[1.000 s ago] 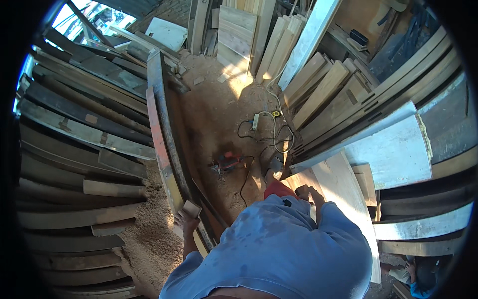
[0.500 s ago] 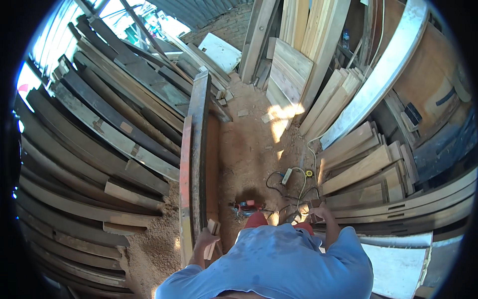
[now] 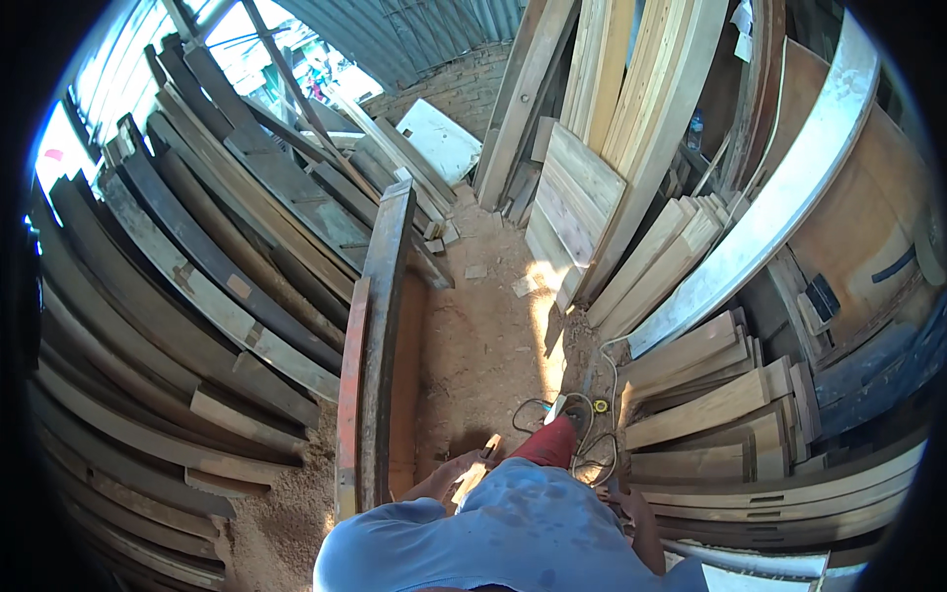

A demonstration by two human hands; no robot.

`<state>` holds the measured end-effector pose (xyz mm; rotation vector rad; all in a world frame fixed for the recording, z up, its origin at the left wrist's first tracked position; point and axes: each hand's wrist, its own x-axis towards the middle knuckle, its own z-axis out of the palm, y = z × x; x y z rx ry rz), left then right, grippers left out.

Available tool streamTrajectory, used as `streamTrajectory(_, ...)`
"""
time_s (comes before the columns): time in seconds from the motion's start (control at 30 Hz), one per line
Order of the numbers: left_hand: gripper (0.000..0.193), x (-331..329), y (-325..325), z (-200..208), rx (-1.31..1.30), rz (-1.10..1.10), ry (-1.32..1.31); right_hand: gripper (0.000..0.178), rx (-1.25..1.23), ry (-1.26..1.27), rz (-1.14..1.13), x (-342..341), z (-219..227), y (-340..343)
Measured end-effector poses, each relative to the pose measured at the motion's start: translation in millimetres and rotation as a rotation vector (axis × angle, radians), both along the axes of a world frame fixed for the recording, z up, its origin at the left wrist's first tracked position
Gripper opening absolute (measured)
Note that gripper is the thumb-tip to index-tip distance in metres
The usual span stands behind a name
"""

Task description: The person sands the edge and face of a wooden board using a hand-held sanding block, then walks through the wood shop, retrieves a water bottle from a shelf, and drinks.

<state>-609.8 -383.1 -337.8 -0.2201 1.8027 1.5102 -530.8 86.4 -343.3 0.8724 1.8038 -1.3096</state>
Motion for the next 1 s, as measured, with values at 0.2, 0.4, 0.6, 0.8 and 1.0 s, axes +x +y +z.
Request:
streamTrajectory(0.2, 0.032, -68.8, 6.6, -11.8, 0.009, 0.014, -0.066, 0.051, 0.032, 0.008, 0.080, -57.4, -8.3, 16.5)
streamTrajectory(0.4, 0.031, -159.4, 6.2, -1.6, -0.008, 0.010, -0.086, 0.055, -0.024, -0.028, -0.032, -181.7, 12.6, 4.9)
streamTrajectory(0.6, 0.030, -262.4, 12.8, 11.0, -0.011, -0.079, -0.067, 0.060, -0.073, -0.011, -0.156, -252.0, 32.3, 0.2)
streamTrajectory(0.8, 0.029, -353.0, 43.9, 20.4, -0.022, -0.297, -0.088, 0.065, -0.135, 0.059, -0.232, -203.0, 8.6, 6.0)
streamTrajectory(1.0, 0.029, -395.5, 124.6, 14.3, 0.024, -0.432, -0.228, 0.086, 0.298, -0.014, -0.180, -155.8, 14.6, 5.5)
